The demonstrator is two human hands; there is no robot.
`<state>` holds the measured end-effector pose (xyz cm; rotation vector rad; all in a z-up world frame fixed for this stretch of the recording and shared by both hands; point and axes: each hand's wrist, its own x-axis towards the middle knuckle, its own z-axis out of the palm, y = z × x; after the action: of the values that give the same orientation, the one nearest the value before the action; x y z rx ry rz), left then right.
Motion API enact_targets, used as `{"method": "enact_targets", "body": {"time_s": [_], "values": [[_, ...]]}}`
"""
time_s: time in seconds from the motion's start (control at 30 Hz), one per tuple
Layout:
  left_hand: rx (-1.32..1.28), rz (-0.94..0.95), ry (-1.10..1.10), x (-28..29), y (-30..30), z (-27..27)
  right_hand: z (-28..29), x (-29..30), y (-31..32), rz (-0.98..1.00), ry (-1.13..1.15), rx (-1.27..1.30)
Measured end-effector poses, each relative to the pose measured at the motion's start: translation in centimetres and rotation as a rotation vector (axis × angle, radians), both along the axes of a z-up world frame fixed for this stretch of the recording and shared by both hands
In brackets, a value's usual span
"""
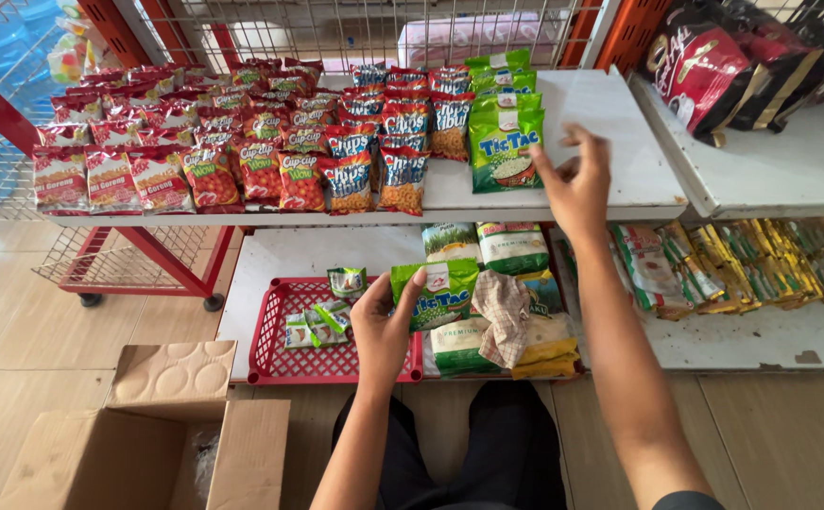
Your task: The person restocks shelves with various packaged goods, including Tic Tac mints, Sunlight detergent, and Rinso soap. They pick up items from a red basket and a cardboard box, arrange them on wire shelves, and close the box.
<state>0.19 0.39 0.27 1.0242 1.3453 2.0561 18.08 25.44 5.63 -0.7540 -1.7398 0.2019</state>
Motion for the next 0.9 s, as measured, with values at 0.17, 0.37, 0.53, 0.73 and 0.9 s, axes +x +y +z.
{"method": "enact_targets", "body": {"time_s": [0.17, 0.37, 0.53, 0.73, 0.9], "values": [[0.035, -0.024, -0.052, -0.1, 0.3, -0.2, -2.5, 0.0, -7.1, 0.406, 0.178, -0.323], [0.126, -0.074, -0.123, 0.8, 1.3, -0.2, -3.1, -0.2, -14.6, 0.582, -0.297, -0.495], [0.213, -0.197, -0.04, 1.3, 2.7, 1.2, -0.5, 1.5, -13.6, 0.532, -0.097, -0.456], [0.178, -0.251, 0.093, 2.1, 4.6, 2.9, 3.4, 2.9, -6.8, 0.267, 0.113, -0.317], [0.121, -0.216, 0.204, 3.3, 5.5, 2.5, 2.8, 2.0, -3.8, 0.309, -0.04, -0.261]]}}
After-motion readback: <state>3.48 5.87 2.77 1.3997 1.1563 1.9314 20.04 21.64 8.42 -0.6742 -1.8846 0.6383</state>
